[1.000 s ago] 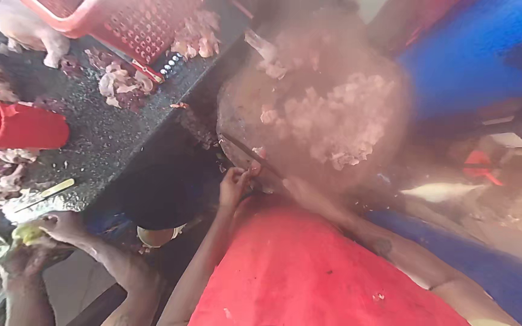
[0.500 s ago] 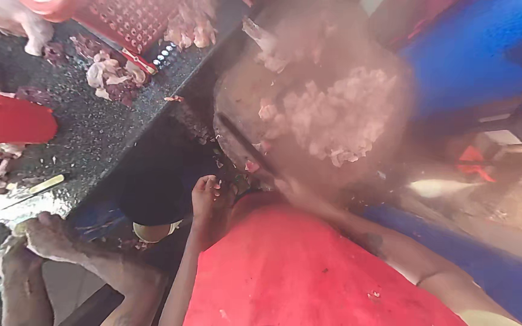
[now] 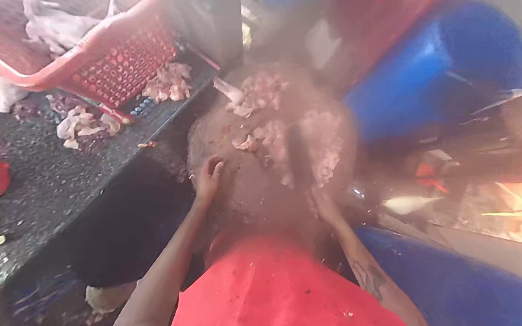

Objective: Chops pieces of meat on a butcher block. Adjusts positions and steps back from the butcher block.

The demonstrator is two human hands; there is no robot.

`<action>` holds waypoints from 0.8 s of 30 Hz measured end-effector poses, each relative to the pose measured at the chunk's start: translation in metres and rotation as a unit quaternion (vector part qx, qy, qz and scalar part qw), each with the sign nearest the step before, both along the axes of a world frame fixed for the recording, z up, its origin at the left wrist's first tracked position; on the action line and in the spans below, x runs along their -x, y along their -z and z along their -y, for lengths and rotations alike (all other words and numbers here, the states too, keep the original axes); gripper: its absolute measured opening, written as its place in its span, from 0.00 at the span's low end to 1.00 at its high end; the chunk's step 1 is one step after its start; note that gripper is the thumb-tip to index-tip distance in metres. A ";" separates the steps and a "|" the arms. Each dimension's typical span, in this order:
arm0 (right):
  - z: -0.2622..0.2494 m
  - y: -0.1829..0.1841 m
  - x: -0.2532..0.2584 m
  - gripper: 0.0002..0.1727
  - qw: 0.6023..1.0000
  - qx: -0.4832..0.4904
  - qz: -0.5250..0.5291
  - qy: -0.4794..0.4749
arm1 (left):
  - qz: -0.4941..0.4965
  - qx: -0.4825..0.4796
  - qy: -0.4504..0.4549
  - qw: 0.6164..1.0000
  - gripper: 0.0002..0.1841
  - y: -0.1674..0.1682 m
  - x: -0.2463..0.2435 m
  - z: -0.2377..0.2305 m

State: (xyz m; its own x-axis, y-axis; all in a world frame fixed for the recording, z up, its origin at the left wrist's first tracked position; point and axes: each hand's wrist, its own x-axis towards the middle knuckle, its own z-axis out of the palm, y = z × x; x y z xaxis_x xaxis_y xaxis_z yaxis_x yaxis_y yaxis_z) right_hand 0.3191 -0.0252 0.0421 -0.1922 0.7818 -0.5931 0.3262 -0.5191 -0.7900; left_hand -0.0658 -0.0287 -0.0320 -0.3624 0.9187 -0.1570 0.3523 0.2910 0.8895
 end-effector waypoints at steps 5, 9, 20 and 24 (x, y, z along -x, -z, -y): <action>0.017 -0.017 -0.062 0.22 0.986 -0.126 0.019 0.106 | -0.182 0.003 0.040 0.983 0.41 0.036 -0.061 -0.095; 0.030 -0.006 -0.103 0.19 0.966 -0.105 0.080 0.222 | -0.185 -0.011 0.088 0.979 0.41 0.013 -0.134 -0.162; -0.076 0.001 -0.162 0.27 0.975 -0.007 0.155 0.161 | 0.088 0.063 0.343 0.933 0.33 -0.045 -0.269 -0.247; -0.135 -0.014 -0.158 0.29 0.965 -0.014 0.261 -0.010 | 0.165 -0.026 0.328 0.930 0.27 -0.100 -0.226 -0.208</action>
State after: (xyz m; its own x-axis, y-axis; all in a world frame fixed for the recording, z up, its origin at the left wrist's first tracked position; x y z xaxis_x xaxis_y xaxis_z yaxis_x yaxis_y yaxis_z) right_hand 0.4776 0.1099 0.0565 0.1122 0.7983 -0.5918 0.6926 -0.4898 -0.5295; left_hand 0.1606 0.1788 0.0678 0.3391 0.9345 -0.1086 0.1448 0.0623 0.9875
